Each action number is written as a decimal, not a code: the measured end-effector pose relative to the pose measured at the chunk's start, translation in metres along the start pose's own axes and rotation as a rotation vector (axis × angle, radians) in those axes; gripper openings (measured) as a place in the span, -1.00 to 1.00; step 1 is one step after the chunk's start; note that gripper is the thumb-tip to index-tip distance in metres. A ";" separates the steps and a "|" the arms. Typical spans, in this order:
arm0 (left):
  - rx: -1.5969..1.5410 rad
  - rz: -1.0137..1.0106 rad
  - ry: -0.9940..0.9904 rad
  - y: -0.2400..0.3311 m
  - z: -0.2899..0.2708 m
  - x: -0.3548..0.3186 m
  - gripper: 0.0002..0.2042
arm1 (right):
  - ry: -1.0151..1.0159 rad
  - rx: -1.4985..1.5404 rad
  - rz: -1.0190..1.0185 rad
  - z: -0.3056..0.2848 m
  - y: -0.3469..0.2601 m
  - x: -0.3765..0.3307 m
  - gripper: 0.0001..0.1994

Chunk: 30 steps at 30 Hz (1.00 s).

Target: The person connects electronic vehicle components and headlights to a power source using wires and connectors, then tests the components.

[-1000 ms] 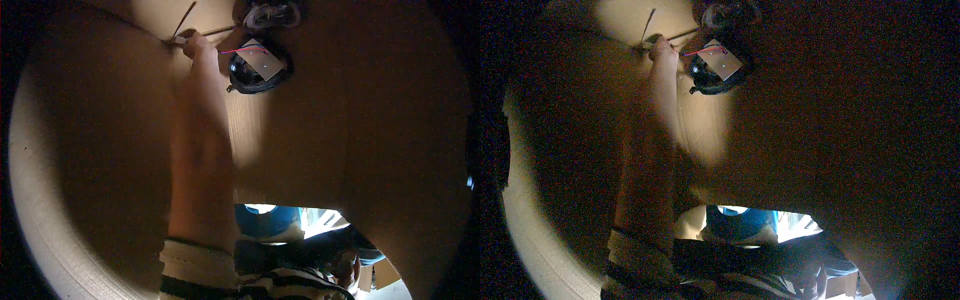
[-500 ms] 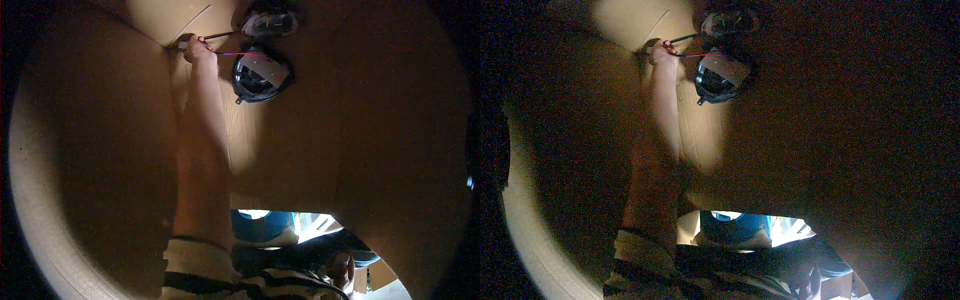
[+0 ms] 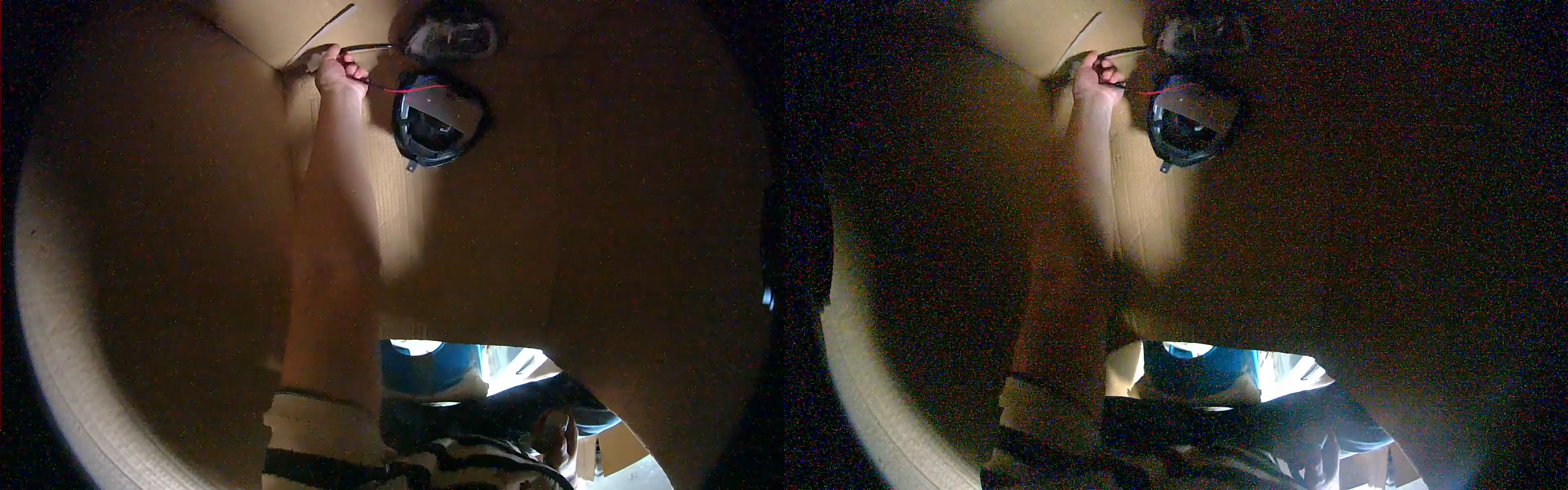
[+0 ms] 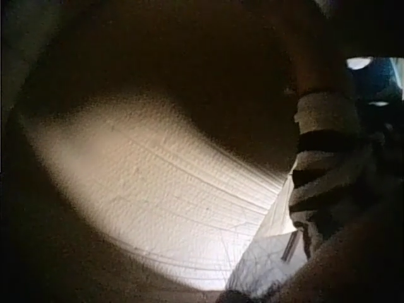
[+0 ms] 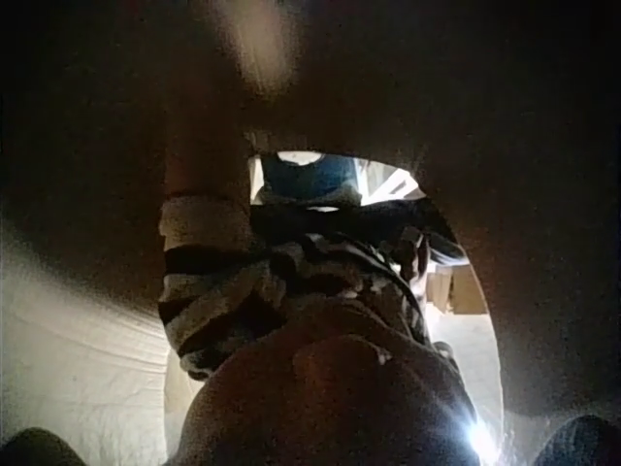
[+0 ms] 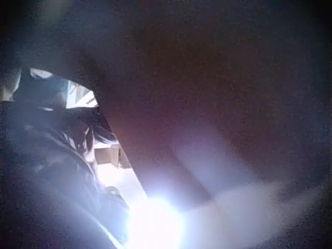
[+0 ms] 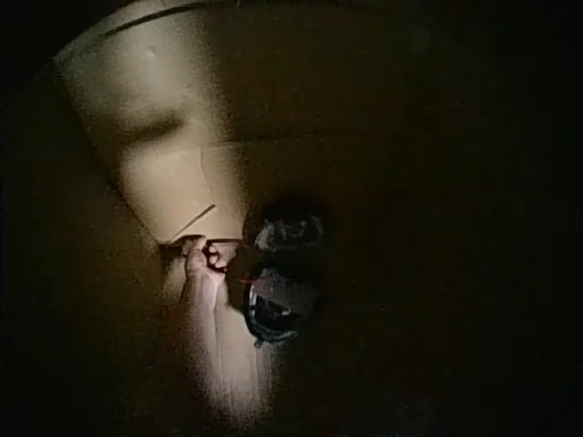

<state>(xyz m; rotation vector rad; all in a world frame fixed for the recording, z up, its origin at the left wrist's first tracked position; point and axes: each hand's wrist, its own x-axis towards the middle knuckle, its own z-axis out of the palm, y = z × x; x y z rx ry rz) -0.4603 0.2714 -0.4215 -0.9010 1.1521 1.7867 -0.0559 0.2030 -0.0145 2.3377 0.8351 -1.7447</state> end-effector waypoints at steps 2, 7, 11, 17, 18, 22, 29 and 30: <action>0.125 0.131 0.138 0.001 0.011 -0.004 -0.86 | 0.005 0.000 -0.005 0.001 -0.002 -0.001 -0.56; 0.144 0.411 -0.177 -0.013 0.034 -0.063 -0.90 | 0.000 0.004 -0.029 0.000 -0.007 -0.008 -0.55; 0.448 0.566 -0.442 -0.053 0.029 -0.163 -0.80 | -0.020 0.008 -0.064 -0.005 0.004 -0.017 -0.55; 0.997 0.683 -0.848 -0.098 0.002 -0.321 -0.75 | 0.008 0.301 -0.038 -0.023 0.035 -0.037 -0.56; 1.021 0.627 -0.884 -0.101 -0.006 -0.345 -0.74 | -0.029 0.247 -0.067 -0.029 0.037 -0.042 -0.57; 1.280 0.576 -1.078 -0.104 -0.043 -0.416 -0.80 | -0.245 -0.153 -0.551 -0.054 0.050 -0.039 -0.63; 1.404 0.712 -1.248 -0.124 -0.103 -0.531 -0.59 | -0.218 0.131 -0.545 -0.094 0.104 -0.070 -0.55; 1.345 0.743 -1.270 -0.133 -0.111 -0.545 -0.58 | -0.132 0.153 -0.520 -0.098 0.112 -0.076 -0.48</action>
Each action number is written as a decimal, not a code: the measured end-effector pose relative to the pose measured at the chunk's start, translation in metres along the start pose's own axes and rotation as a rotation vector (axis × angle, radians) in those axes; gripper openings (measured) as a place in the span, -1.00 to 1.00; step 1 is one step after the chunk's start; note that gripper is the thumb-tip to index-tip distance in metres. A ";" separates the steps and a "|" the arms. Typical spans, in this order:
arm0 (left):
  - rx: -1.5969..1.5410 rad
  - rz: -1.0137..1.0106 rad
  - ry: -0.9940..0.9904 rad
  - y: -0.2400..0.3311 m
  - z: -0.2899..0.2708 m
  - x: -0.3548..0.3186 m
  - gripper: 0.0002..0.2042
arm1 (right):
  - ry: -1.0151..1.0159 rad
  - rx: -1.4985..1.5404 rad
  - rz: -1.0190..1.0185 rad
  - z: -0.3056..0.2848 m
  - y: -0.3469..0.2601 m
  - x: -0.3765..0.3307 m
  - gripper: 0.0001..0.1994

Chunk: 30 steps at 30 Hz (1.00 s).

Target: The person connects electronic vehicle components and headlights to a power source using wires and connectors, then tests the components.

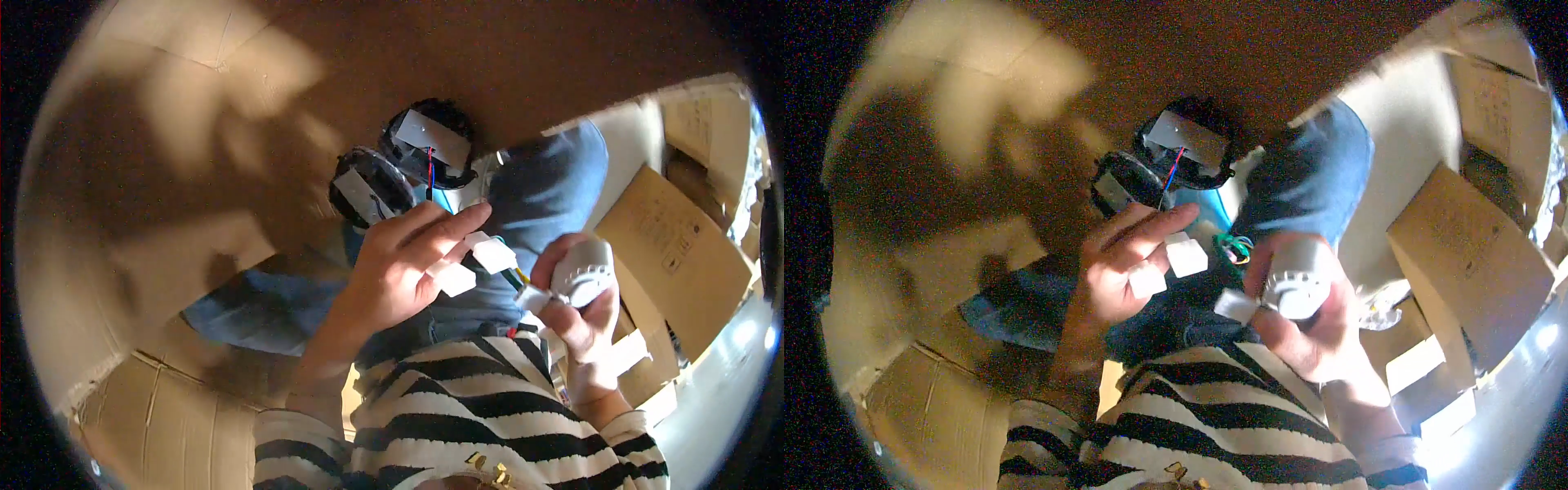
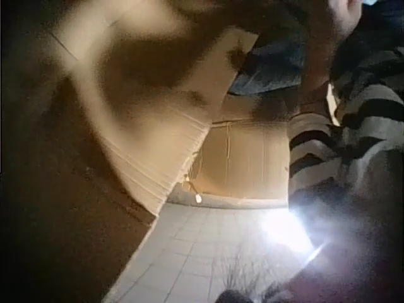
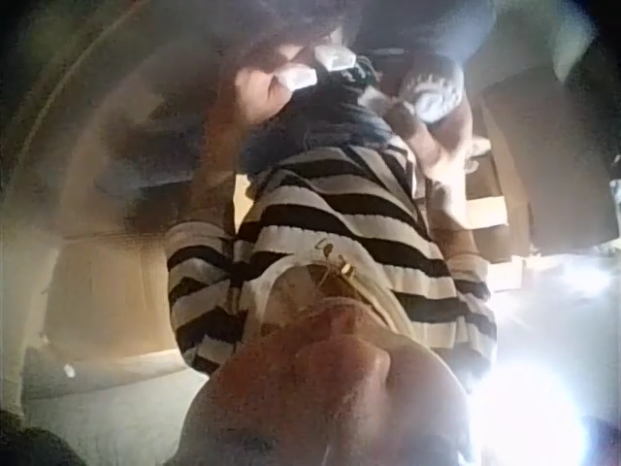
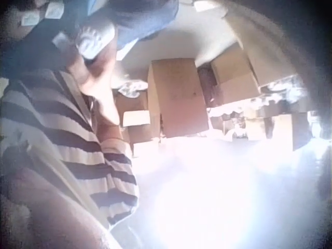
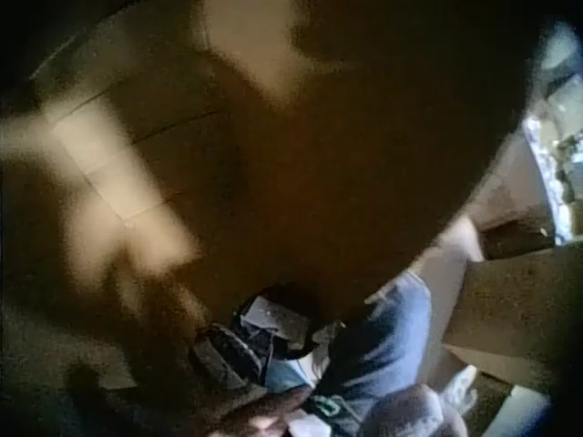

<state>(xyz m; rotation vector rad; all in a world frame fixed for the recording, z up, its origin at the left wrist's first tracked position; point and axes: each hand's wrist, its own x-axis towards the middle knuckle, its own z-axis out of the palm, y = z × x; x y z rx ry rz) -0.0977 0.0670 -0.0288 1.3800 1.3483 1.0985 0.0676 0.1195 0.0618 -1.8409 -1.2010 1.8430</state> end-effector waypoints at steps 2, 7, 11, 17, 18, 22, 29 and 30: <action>-0.029 0.079 0.056 0.014 0.023 -0.016 -0.55 | 0.016 0.059 0.030 -0.009 0.004 -0.018 -0.47; 0.039 0.160 0.152 0.031 0.051 -0.039 -0.53 | 0.082 0.180 -0.024 -0.016 0.024 -0.047 -0.48; 0.152 0.283 0.206 0.043 0.082 -0.032 -0.55 | 0.095 0.256 -0.049 -0.051 0.033 -0.058 -0.49; 0.267 0.368 0.283 0.055 0.082 -0.028 -0.60 | -0.156 0.163 -0.074 -0.069 0.049 -0.064 -0.57; 0.301 0.398 0.240 0.058 0.084 -0.031 -0.59 | -0.103 0.204 -0.061 -0.070 0.053 -0.068 -0.56; 0.306 0.386 0.112 0.058 0.094 -0.039 -0.58 | 0.041 0.403 -0.110 -0.070 0.068 -0.074 -0.56; 0.230 0.379 0.194 0.067 0.126 -0.040 -0.61 | 0.147 0.730 -0.188 -0.089 0.085 -0.075 -0.52; 0.228 0.359 0.131 0.067 0.130 -0.038 -0.61 | 0.215 0.737 -0.203 -0.092 0.087 -0.074 -0.55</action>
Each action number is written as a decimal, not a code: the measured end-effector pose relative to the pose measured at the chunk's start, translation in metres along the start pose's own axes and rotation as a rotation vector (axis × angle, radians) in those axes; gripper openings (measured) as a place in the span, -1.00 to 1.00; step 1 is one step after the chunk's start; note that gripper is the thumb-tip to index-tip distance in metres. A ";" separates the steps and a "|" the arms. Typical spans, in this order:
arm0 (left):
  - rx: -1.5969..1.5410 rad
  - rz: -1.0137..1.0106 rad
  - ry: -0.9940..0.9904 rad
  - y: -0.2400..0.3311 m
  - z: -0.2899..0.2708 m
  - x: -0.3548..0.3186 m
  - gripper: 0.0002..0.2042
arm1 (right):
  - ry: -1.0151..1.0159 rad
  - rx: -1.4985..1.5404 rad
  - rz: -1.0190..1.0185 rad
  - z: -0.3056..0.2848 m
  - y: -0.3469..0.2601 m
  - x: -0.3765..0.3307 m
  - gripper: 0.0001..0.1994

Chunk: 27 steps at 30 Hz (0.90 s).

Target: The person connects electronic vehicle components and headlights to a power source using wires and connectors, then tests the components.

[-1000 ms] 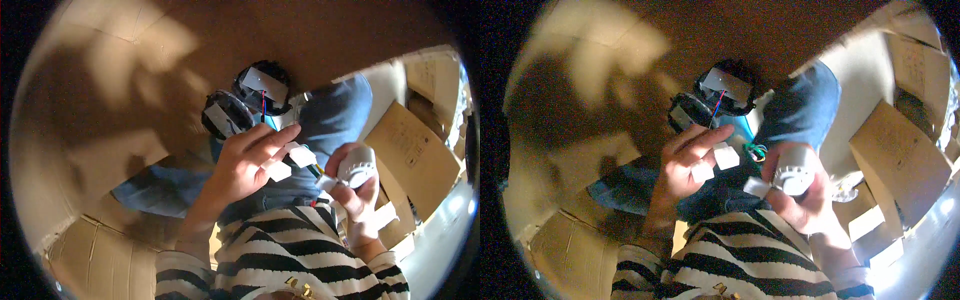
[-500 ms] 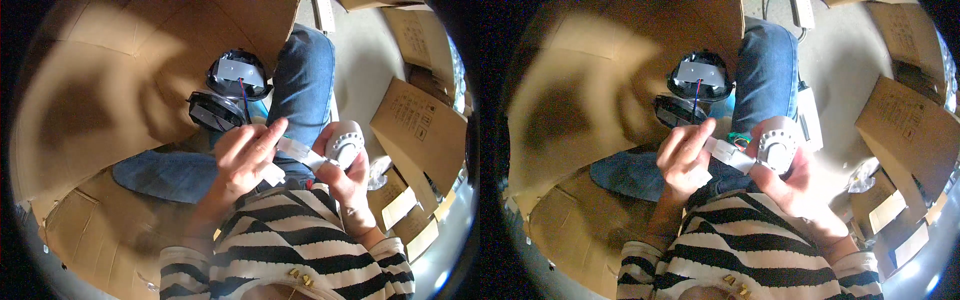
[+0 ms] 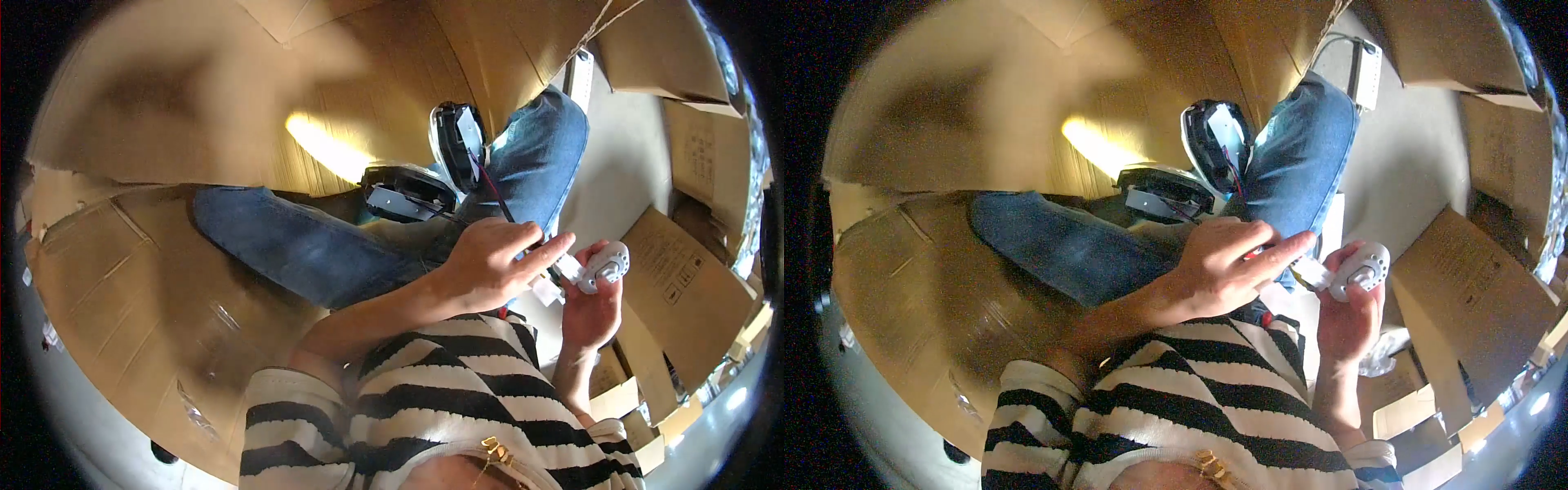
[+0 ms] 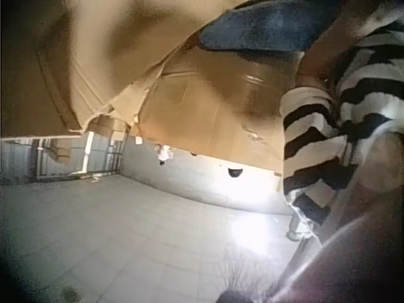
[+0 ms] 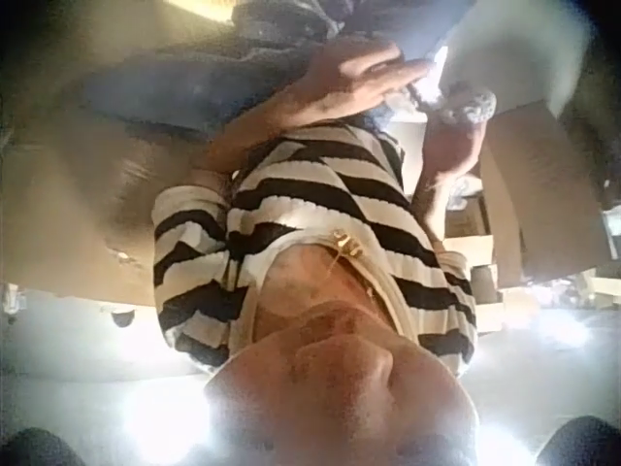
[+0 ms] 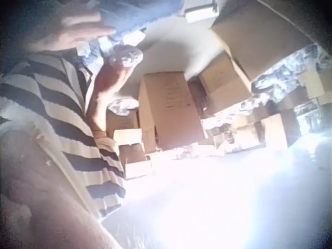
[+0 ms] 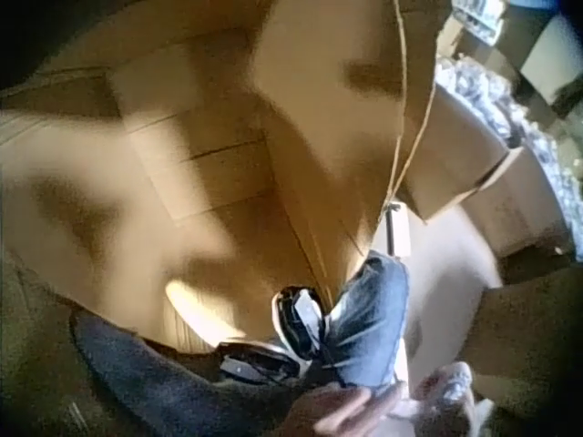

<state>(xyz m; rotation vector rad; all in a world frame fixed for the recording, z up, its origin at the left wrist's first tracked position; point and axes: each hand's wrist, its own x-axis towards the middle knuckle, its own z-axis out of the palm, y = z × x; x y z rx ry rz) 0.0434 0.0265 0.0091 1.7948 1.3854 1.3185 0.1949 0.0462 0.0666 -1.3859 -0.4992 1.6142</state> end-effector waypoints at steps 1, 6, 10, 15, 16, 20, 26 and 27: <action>-0.006 0.015 0.061 -0.001 -0.002 -0.001 -0.61 | -0.013 -0.029 -0.006 0.001 0.003 -0.002 -0.57; 0.001 0.005 0.004 0.003 -0.002 -0.003 -0.57 | 0.080 -0.115 -0.026 -0.004 0.006 0.002 -0.66; -0.159 -0.083 -0.144 0.010 -0.010 -0.003 -0.61 | -0.113 -0.171 0.018 -0.007 -0.001 0.002 -0.56; -0.585 -0.179 -0.451 0.010 -0.027 0.000 -0.76 | -0.251 -0.550 0.080 -0.004 -0.021 -0.010 -0.49; -0.612 -0.164 -0.498 0.008 -0.029 0.002 -0.78 | -0.306 -0.628 0.091 -0.002 -0.024 -0.010 -0.52; -0.809 -0.141 -0.481 0.004 -0.029 0.007 -0.92 | -0.561 -0.711 0.084 -0.002 -0.035 -0.009 -0.69; -0.946 -0.232 -0.540 0.010 -0.021 0.004 -0.91 | -0.657 -0.687 0.147 -0.010 -0.040 -0.010 -0.70; -0.966 -0.238 -0.513 0.012 -0.018 0.005 -0.92 | -0.640 -0.687 0.131 -0.012 -0.039 -0.011 -0.69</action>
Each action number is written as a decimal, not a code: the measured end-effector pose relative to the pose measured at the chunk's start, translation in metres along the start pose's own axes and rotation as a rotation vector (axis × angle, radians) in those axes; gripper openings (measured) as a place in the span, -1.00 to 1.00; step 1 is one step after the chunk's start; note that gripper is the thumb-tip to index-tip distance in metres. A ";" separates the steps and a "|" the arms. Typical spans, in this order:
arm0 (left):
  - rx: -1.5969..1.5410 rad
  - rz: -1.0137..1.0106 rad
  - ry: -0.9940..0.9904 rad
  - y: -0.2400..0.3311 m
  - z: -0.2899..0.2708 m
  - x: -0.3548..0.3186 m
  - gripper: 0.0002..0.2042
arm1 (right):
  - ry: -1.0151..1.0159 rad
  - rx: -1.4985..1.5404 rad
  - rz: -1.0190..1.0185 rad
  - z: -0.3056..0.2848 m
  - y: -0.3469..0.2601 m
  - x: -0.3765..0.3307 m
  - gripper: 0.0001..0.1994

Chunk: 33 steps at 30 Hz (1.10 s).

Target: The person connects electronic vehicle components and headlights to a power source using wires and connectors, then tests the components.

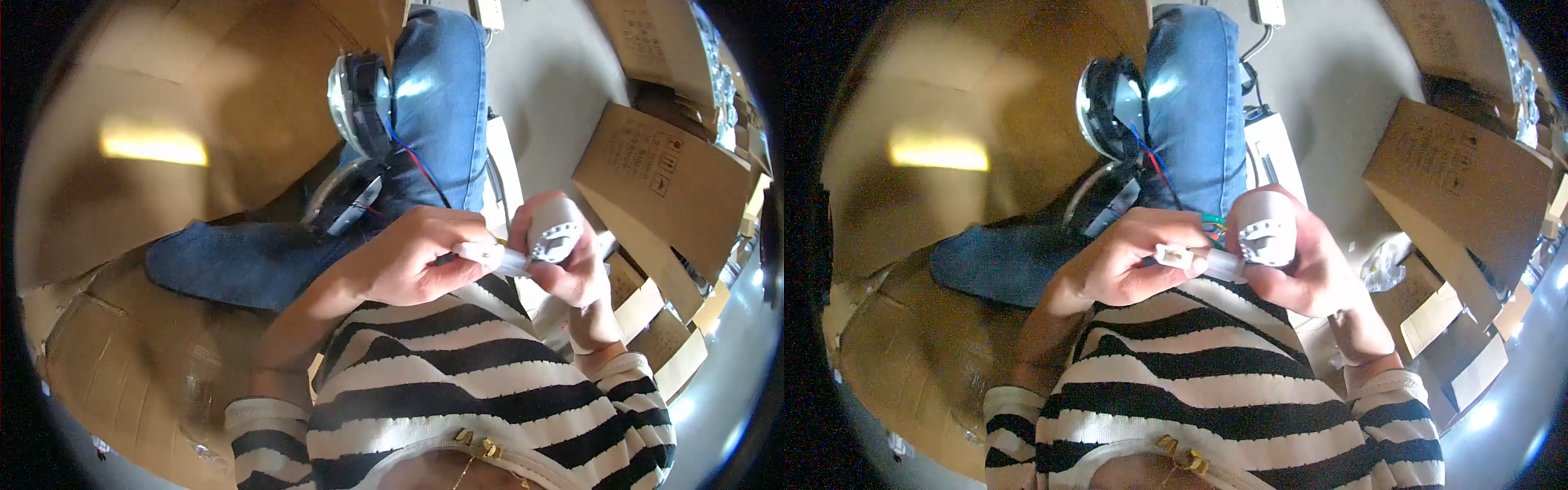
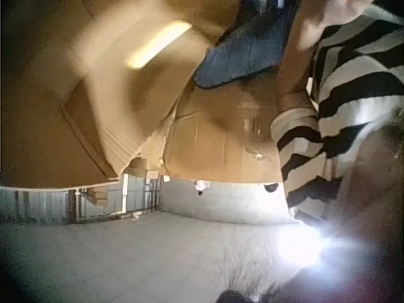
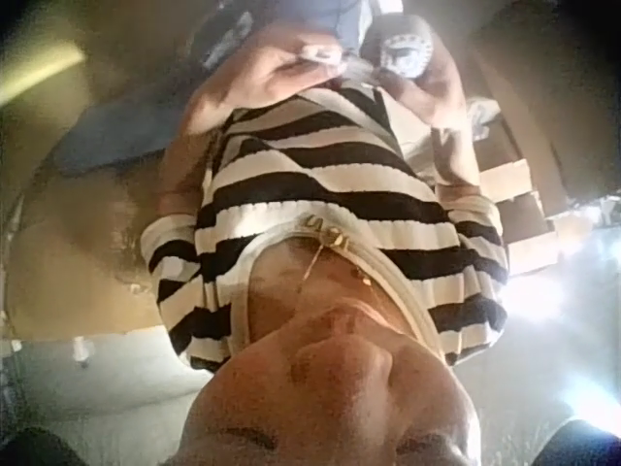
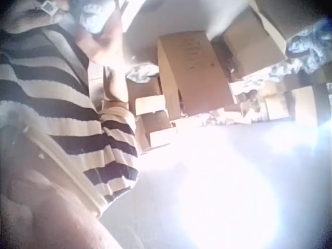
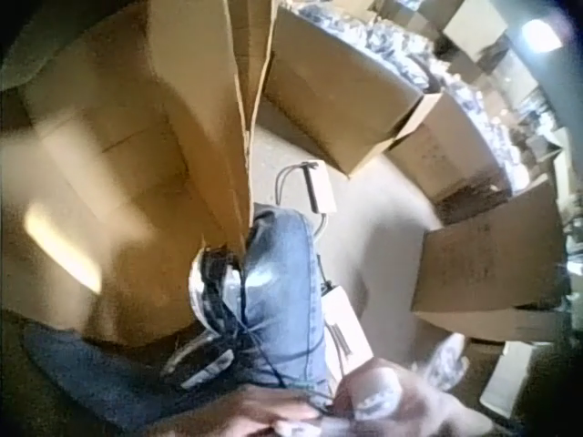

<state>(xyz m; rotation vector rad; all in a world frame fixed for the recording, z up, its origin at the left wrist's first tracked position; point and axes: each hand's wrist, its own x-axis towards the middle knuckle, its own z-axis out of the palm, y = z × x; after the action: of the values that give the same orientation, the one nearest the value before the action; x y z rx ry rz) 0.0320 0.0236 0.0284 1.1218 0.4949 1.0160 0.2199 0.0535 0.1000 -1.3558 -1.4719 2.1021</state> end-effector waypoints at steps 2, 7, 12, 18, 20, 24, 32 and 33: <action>0.008 -0.015 -0.004 -0.001 0.005 0.003 -0.93 | 0.089 0.098 0.023 0.000 0.002 -0.005 -0.67; 0.078 -0.053 0.009 -0.005 0.012 0.012 -0.93 | 0.208 0.170 -0.097 -0.004 0.008 -0.004 -0.50; 0.172 -0.143 0.051 -0.011 0.014 0.013 -0.94 | 0.333 0.239 -0.085 -0.002 0.013 -0.004 -0.49; 0.235 -0.083 0.114 -0.014 0.022 0.014 -0.94 | 0.553 0.116 -0.128 0.006 0.019 -0.001 -0.61; 0.228 -0.071 0.130 -0.014 0.024 0.014 -0.93 | 0.604 0.094 -0.145 0.007 0.020 0.001 -0.61; 0.241 -0.139 0.117 -0.014 0.024 0.013 -0.93 | 0.584 0.140 -0.163 0.006 0.021 0.000 -0.58; 0.248 -0.071 0.216 -0.016 0.023 0.013 -0.90 | 0.412 0.196 -0.152 0.000 0.022 -0.007 -0.50; 0.236 -0.073 0.229 -0.016 0.023 0.013 -0.88 | 0.418 0.210 -0.136 0.000 0.022 -0.006 -0.51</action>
<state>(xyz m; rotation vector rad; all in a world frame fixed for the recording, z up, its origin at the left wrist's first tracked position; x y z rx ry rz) 0.0629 0.0220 0.0250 1.1913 0.8514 1.0466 0.2301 0.0396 0.0845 -1.4549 -1.1062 1.7008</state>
